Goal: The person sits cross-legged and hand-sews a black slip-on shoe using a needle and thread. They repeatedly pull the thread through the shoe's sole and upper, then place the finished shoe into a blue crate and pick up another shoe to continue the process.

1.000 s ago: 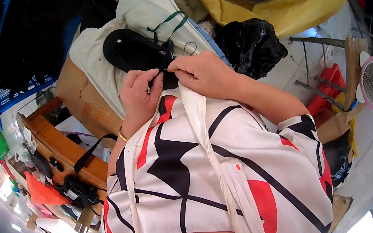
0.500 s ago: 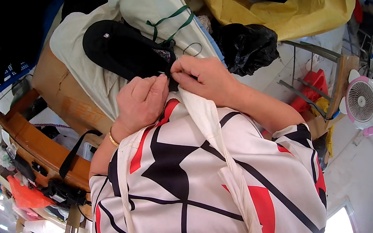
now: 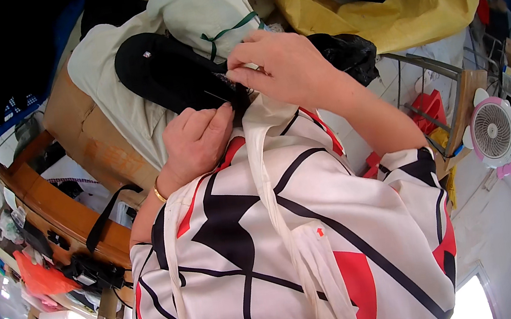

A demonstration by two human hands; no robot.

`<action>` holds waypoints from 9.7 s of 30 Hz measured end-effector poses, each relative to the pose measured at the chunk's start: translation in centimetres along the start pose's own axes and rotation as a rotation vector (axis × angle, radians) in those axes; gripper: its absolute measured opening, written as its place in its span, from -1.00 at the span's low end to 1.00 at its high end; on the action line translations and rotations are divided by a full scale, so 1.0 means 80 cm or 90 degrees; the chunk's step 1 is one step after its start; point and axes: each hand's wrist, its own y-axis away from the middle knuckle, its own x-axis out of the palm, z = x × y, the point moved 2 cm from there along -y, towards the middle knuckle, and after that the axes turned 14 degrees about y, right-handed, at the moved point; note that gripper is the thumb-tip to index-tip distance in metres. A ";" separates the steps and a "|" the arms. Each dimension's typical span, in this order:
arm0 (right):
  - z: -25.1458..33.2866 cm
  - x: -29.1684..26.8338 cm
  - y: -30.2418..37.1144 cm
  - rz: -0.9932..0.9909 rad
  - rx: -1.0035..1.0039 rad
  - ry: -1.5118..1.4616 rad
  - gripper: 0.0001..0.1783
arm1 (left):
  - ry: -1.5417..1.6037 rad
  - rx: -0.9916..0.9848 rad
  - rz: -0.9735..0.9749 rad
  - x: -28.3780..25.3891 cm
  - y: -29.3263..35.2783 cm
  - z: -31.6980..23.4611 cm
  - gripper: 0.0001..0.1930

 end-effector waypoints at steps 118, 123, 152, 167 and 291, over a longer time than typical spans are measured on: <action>0.045 -0.013 -0.002 -0.228 -0.337 0.212 -0.80 | 0.649 -0.475 -0.108 -0.020 0.005 0.029 -0.89; 0.035 0.009 0.014 -0.336 -0.434 0.361 -0.79 | 0.621 -0.429 -0.128 -0.003 -0.016 0.022 -0.86; -0.020 -0.031 0.132 -0.262 0.036 -0.416 -0.84 | 0.560 -0.424 -0.186 0.031 -0.009 0.011 -0.84; 0.019 0.015 0.091 -0.151 0.011 -0.004 -0.84 | 0.509 -0.429 -0.158 0.028 -0.007 0.004 -0.89; -0.045 -0.229 0.138 -0.696 -0.328 -0.467 -0.76 | -0.039 -0.050 0.357 0.001 -0.164 0.089 -0.75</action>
